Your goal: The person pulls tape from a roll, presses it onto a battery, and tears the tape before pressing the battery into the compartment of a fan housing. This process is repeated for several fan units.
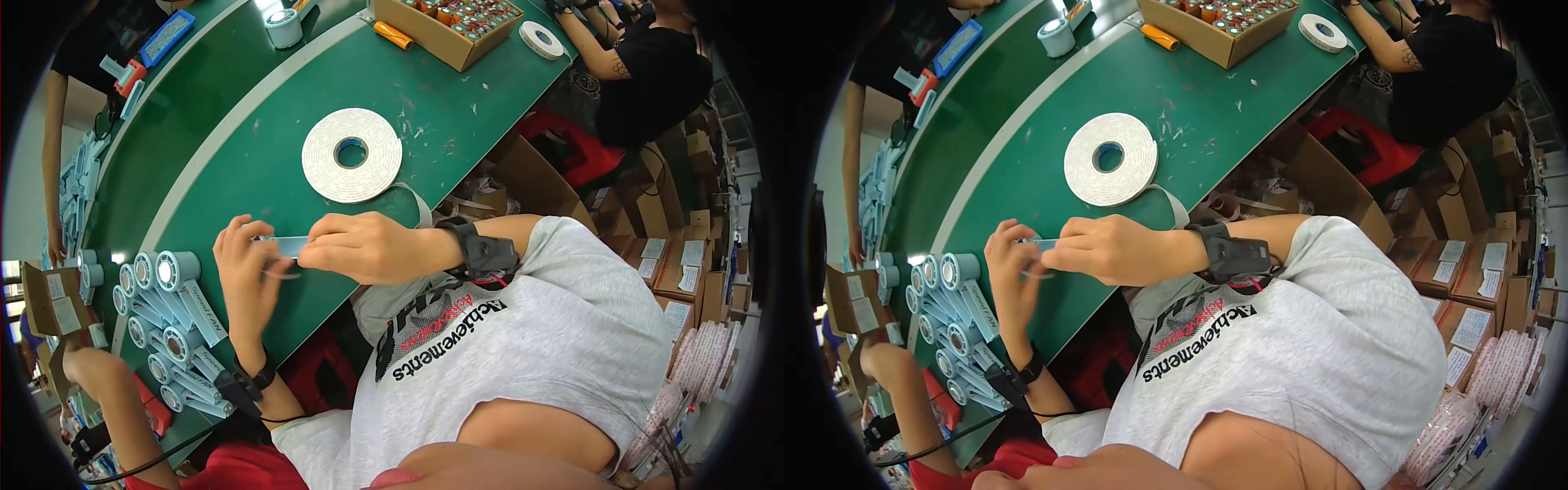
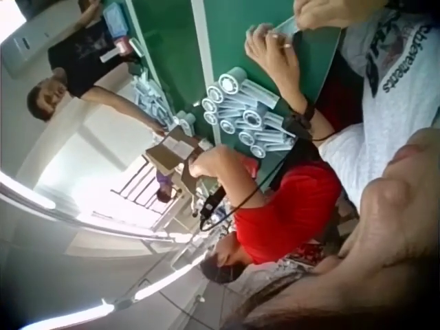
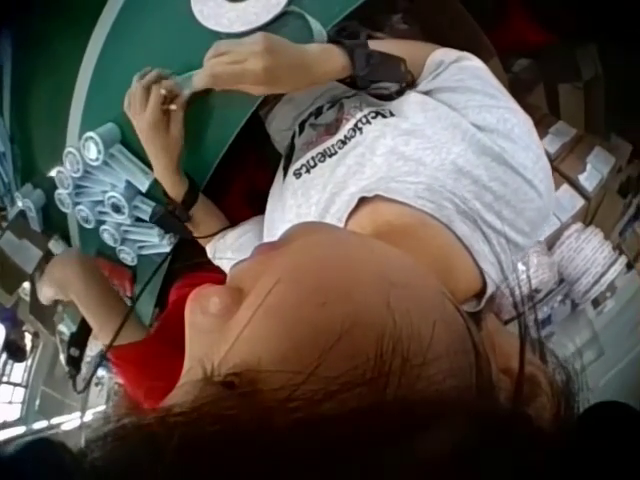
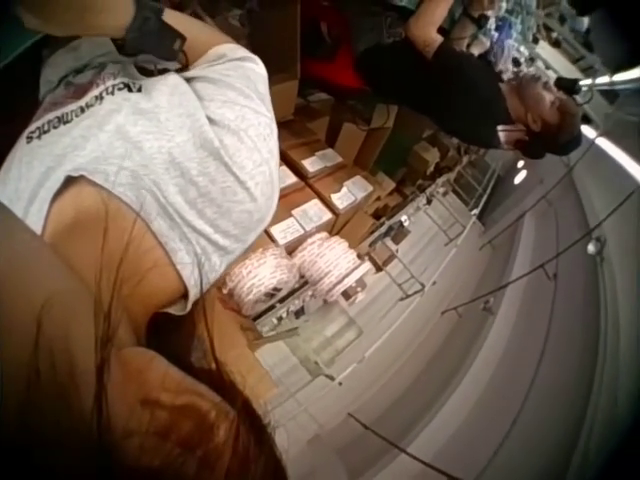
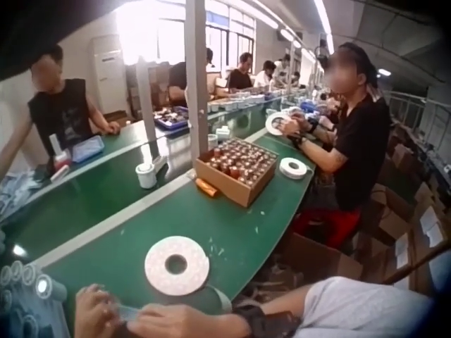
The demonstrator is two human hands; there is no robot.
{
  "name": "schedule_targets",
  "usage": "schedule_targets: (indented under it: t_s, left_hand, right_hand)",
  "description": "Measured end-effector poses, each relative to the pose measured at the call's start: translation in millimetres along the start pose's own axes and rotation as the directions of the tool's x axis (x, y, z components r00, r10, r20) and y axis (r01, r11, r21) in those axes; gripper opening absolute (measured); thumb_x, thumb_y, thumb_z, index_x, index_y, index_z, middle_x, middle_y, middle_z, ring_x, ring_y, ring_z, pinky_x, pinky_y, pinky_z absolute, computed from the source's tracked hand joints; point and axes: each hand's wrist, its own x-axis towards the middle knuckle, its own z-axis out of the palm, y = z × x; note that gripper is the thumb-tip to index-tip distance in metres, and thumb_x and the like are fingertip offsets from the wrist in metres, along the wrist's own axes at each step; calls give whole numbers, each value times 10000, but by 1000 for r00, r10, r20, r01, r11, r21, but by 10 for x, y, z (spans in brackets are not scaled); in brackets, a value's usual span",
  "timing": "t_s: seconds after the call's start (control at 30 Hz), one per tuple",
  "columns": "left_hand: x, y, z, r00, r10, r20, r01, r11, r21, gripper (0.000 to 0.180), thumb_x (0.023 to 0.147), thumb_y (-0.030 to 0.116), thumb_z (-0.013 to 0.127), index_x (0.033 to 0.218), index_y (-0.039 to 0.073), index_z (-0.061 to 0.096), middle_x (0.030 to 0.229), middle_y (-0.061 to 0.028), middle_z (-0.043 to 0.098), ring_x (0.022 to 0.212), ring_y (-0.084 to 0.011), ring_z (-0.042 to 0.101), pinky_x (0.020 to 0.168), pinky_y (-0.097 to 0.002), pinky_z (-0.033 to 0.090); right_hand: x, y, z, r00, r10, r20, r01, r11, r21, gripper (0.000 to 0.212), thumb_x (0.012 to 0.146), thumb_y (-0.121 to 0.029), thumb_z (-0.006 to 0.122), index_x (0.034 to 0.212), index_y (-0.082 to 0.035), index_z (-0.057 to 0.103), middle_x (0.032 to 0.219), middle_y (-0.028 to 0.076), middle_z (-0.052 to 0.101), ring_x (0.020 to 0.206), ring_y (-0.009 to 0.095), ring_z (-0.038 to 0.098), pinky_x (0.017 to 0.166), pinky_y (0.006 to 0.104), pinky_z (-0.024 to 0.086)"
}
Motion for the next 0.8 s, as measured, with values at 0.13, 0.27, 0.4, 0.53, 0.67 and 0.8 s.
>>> schedule_targets:
  t_s: [0.13, 0.27, 0.4, 0.53, 0.67, 0.8]
  left_hand:
    - [-166, -165, 128, 952, -271, -143, 167, 850, -500, 82, 791, 6, 580, 801, 9, 498, 1028, -110, 535, 948, -223, 537, 641, -267, 426]
    - [-156, -172, 224, 919, -338, -204, 187, 827, -531, 50, 821, -8, 540, 827, 10, 494, 1023, -127, 544, 884, -187, 550, 599, -226, 408]
    - [-170, -155, 229, 921, -325, -217, 186, 854, -487, 51, 830, -9, 533, 837, 8, 485, 1032, -131, 549, 856, -176, 544, 607, -229, 414]
    - [-181, -175, 258, 935, -285, -212, 168, 882, -441, 58, 829, -9, 532, 852, 6, 480, 1055, -138, 545, 855, -172, 527, 631, -250, 428]
    - [-161, -201, 234, 940, -290, -178, 178, 865, -470, 133, 801, -2, 567, 911, 5, 493, 1065, -149, 536, 862, -180, 516, 663, -281, 442]
    - [51, -53, 57, 963, -266, -39, 212, 841, -498, 330, 712, 15, 657, 1013, 14, 521, 1057, -150, 532, 876, -188, 515, 690, -295, 449]
  right_hand:
    - [54, 56, 138, 994, -92, 53, 102, 971, -218, 259, 768, -143, 627, 1005, -69, 554, 835, 29, 567, 804, 207, 561, 816, 410, 425]
    - [150, 162, 375, 976, -106, 192, 173, 909, -380, 344, 769, -246, 633, 1059, -87, 537, 875, 15, 572, 817, 198, 556, 904, 445, 373]
    - [125, 127, 344, 926, 34, 376, 104, 935, -340, 439, 766, -282, 648, 1119, -70, 497, 895, 12, 568, 818, 194, 562, 933, 446, 374]
    - [-5, 202, 300, 979, -148, 137, 178, 954, -241, 489, 781, -327, 642, 1144, -52, 465, 937, 13, 575, 816, 207, 567, 944, 453, 375]
    - [-84, 112, 258, 971, 12, 238, 49, 966, -252, 497, 801, -339, 614, 1140, -7, 469, 883, 35, 609, 811, 221, 592, 935, 458, 385]
    - [316, -28, -44, 693, 321, 646, 8, 892, -452, 437, 815, -353, 583, 1114, -41, 514, 841, 60, 648, 805, 235, 620, 889, 412, 427]
